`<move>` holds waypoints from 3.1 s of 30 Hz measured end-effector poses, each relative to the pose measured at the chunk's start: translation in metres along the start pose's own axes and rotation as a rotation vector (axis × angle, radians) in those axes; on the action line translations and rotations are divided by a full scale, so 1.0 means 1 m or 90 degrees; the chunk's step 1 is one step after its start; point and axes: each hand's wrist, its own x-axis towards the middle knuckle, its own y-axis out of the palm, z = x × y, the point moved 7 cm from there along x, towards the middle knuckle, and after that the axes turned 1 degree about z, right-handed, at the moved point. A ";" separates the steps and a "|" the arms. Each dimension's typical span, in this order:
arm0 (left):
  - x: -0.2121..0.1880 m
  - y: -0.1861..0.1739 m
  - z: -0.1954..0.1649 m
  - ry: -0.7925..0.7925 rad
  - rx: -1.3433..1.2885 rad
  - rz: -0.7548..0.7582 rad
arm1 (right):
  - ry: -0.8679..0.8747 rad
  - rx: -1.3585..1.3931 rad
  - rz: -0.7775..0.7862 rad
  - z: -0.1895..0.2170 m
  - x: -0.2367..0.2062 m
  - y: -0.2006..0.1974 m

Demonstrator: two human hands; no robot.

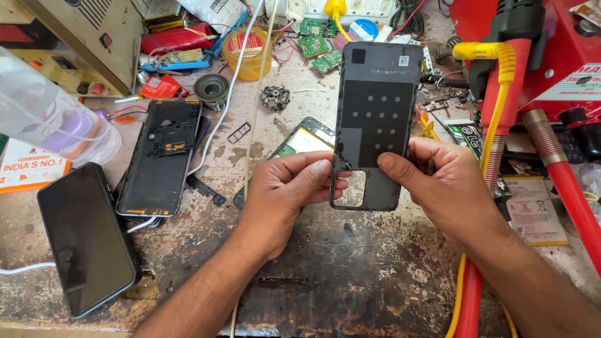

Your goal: The person removes the back cover of a smartphone, detaches the internal frame, and applies adhesive to the battery area. The person then reassembles the phone by placing the frame and back cover back onto the device.

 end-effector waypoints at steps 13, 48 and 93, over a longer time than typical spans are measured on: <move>-0.001 -0.004 -0.004 0.043 0.102 -0.066 | -0.025 -0.093 0.031 0.010 -0.004 0.007; -0.010 -0.009 -0.048 0.155 0.966 -0.185 | -0.138 -0.696 -0.203 0.020 0.004 -0.039; -0.017 -0.009 -0.055 0.216 0.708 0.262 | -0.264 -0.530 0.033 0.052 -0.009 0.010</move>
